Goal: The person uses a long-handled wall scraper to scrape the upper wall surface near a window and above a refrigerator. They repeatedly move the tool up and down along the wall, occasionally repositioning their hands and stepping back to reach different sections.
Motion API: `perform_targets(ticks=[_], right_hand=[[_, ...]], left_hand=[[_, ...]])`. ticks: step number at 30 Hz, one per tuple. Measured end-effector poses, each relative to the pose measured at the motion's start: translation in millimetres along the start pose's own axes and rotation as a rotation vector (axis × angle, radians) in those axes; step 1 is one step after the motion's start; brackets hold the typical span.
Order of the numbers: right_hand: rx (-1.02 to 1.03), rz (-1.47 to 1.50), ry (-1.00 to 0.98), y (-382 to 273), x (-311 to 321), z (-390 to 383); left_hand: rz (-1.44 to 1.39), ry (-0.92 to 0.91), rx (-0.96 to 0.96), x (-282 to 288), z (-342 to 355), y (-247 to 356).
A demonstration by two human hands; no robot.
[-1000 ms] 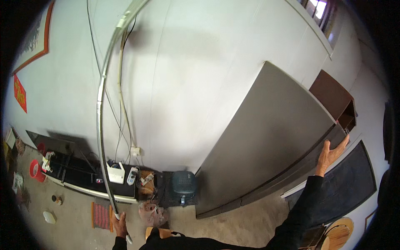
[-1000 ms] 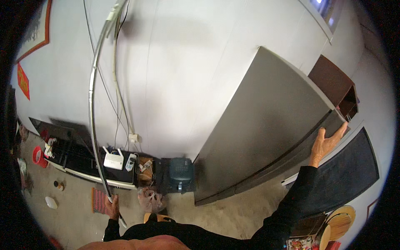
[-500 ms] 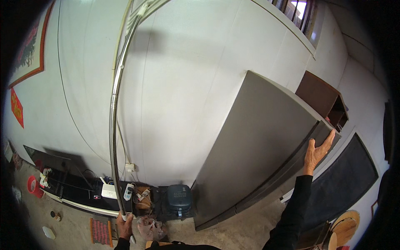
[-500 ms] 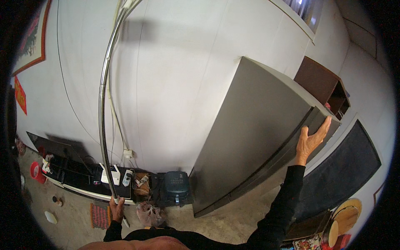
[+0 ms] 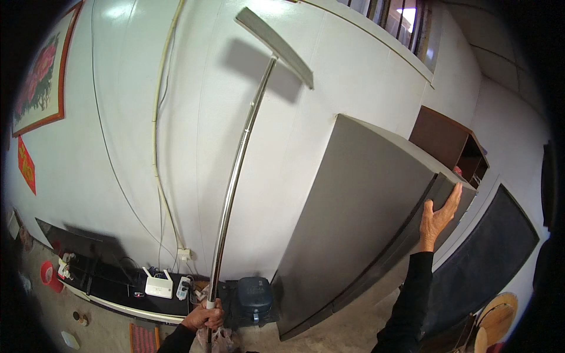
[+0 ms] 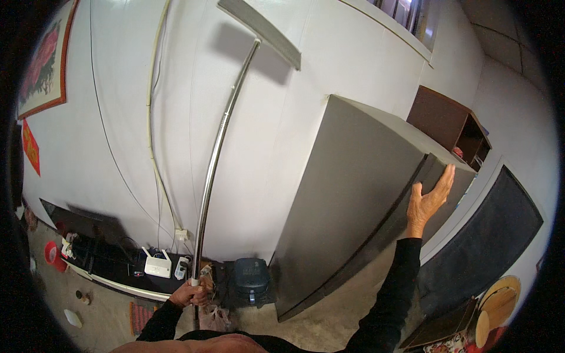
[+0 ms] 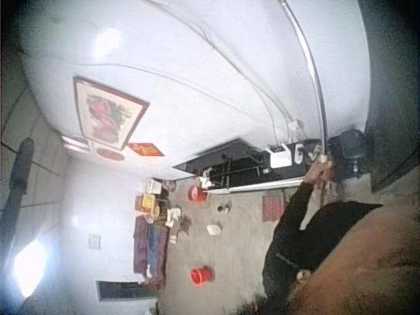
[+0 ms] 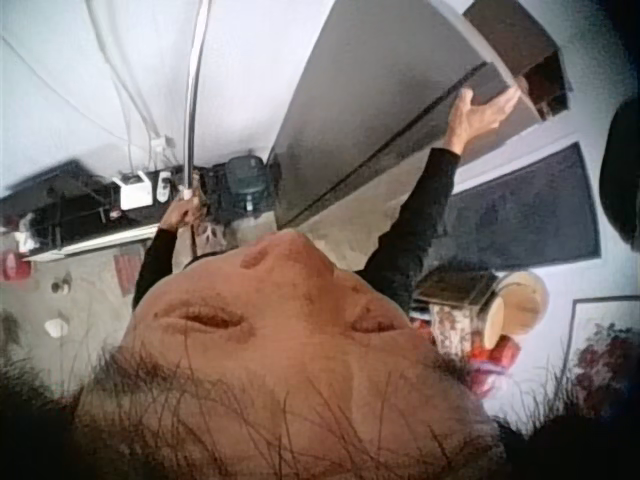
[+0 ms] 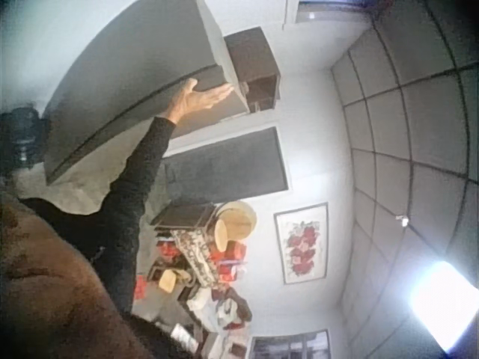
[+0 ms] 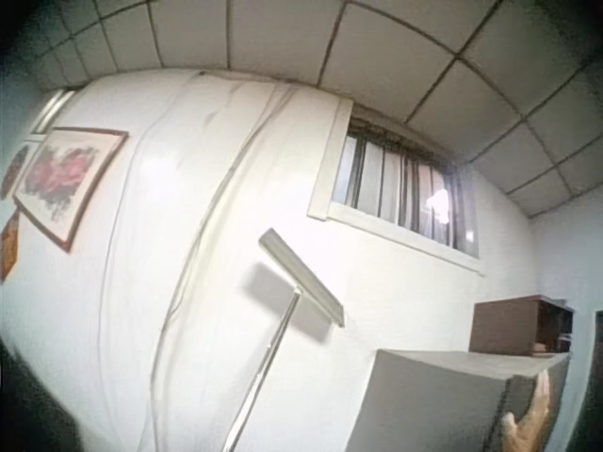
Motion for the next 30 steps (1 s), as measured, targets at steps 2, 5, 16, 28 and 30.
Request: perform_targets(ticks=[2, 5, 16, 28, 30], right_hand=[[-0.007, 0.021, -0.003, 1, -1, 0], [-0.023, -0.005, -0.003, 2, 0, -1], [-0.089, -0.032, -0.030, 4, -2, -4], [-0.080, 0.022, -0.009, 3, -1, -2], [-0.078, 0.015, -0.013, 4, -2, -2]], left_hand=[[0.022, -0.012, -0.005, -7, 15, -2], [0.017, -0.008, 0.055, -12, 26, -7], [0.483, 0.069, -0.248, -40, 46, 26], [1.347, 0.582, -1.524, -141, 73, 175], [1.476, 0.616, -1.627, -150, 81, 191]])
Point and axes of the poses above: each hand's wrist, its own z-axis towards the middle knuckle, its own x-axis out of the back of the hand, y = z × x, the point moved 6 cm from there along z, towards the middle knuckle, and after that the axes turned 11 degrees about y, right-handed, at the moved point
